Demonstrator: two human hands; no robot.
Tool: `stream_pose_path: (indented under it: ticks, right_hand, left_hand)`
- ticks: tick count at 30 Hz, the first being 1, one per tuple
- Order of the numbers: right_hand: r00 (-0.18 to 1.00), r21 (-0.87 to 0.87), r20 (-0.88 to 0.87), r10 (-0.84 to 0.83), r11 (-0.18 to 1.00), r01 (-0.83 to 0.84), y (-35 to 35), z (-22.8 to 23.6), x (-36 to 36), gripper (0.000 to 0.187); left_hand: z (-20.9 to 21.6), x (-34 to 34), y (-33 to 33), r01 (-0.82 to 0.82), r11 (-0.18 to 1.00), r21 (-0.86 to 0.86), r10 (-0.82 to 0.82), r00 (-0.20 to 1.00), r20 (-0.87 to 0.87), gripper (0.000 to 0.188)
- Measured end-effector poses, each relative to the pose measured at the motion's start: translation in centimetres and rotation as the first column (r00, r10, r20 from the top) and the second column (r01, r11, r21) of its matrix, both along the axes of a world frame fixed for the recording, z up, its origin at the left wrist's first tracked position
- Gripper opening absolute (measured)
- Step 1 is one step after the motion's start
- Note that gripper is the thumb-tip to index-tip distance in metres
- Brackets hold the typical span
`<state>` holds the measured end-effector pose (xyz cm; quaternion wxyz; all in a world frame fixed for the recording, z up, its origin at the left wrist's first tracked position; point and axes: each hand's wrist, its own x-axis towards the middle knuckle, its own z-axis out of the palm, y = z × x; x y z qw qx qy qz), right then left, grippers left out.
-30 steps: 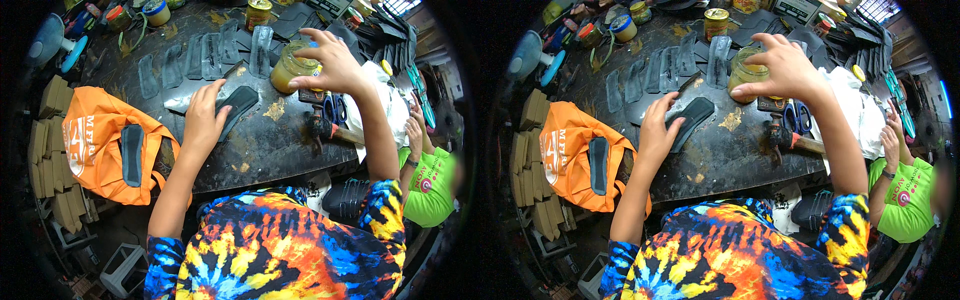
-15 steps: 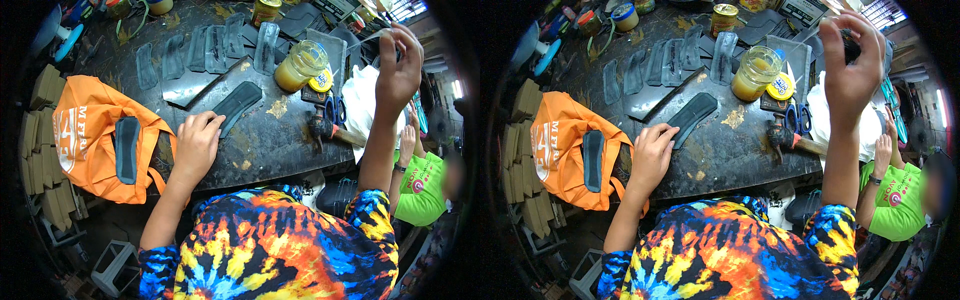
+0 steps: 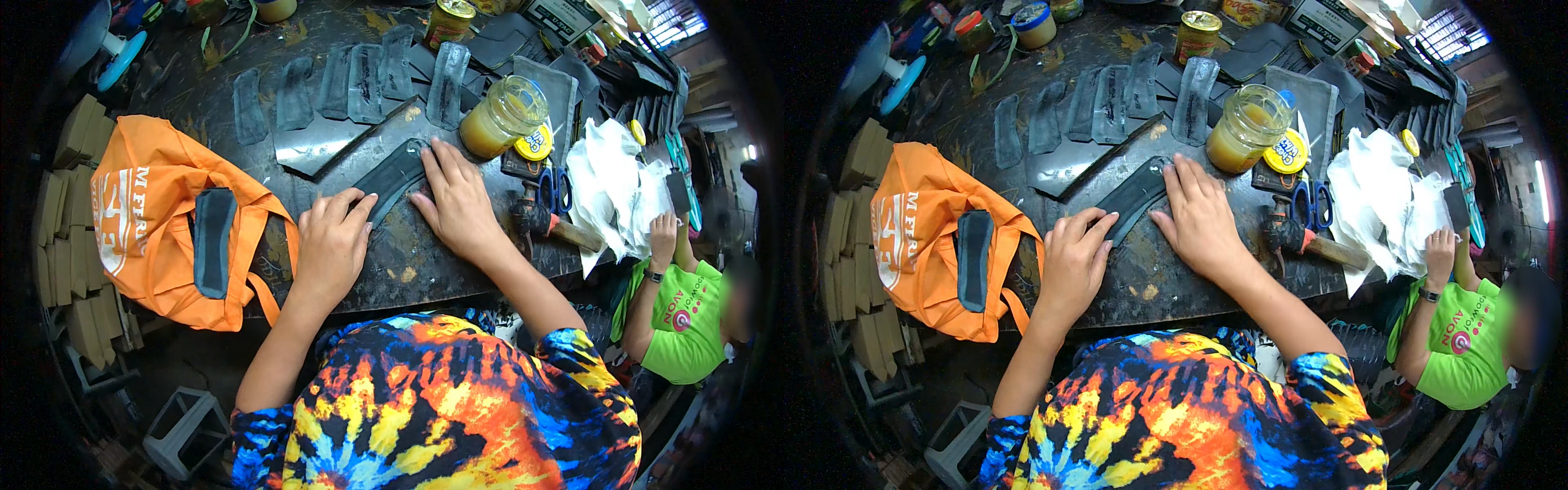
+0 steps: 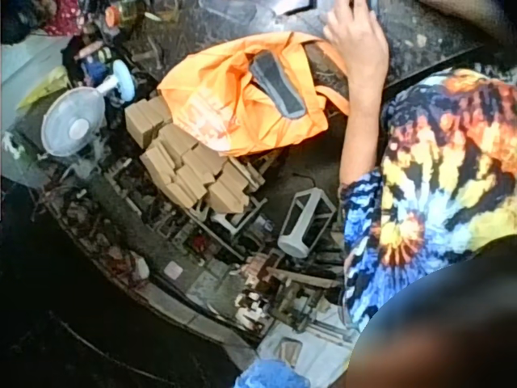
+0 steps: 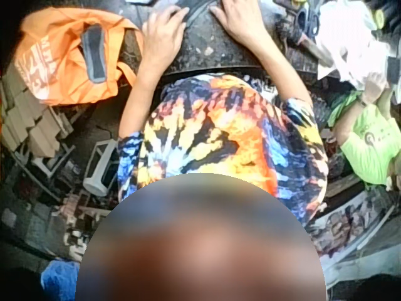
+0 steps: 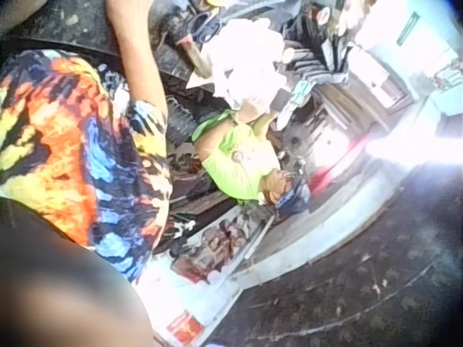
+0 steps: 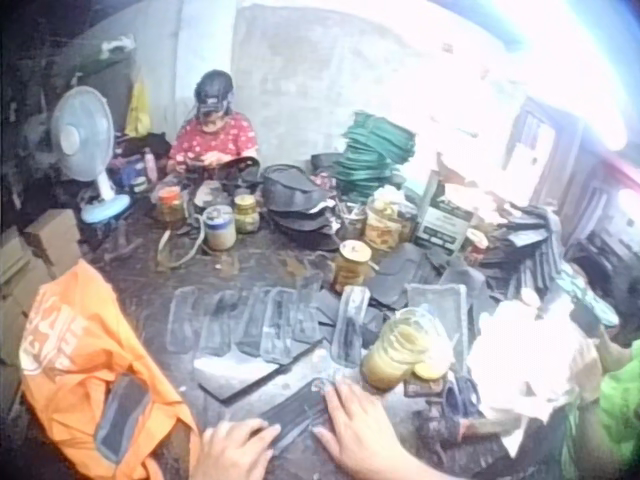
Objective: The person repeatedly rubs small black rubber pieces on a worktable, then uses a hammer to press them down. They handle multiple rubber pieces one at a time, occasionally moving them aside or stacking them.
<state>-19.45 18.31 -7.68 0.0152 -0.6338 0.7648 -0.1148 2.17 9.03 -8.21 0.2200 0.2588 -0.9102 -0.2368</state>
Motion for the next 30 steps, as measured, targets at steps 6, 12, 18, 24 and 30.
stream_pose_path:
  ticks: [6,12,18,24,30]
  right_hand:
    - [0.995,-0.087,-0.047,0.092,0.992,-0.095,-0.1,-1.2,-1.8,0.088]
    - [0.941,0.055,-0.130,0.311,0.950,-0.306,-2.2,-0.7,-3.2,0.094]
    - [0.892,0.126,-0.100,0.440,0.895,-0.427,-2.0,0.1,0.2,0.099]
    - [0.854,-0.045,-0.058,0.517,0.853,-0.519,-2.5,-1.0,2.5,0.090]
    - [0.879,0.103,0.093,0.468,0.873,-0.476,0.6,1.2,3.1,0.093]
  left_hand:
    - [-0.3,0.9,-0.5,-0.016,0.999,0.047,0.017,0.999,-0.027,0.028]
    - [-0.8,3.3,-1.3,-0.173,0.978,0.119,0.194,0.960,-0.201,0.020]
    - [-1.6,4.4,-1.1,-0.280,0.910,0.304,0.380,0.857,-0.347,0.023]
    - [-1.8,4.6,-1.3,-0.269,0.930,0.252,0.339,0.893,-0.297,0.023]
    - [-1.5,4.6,-0.9,-0.270,0.923,0.276,0.350,0.884,-0.308,0.023]
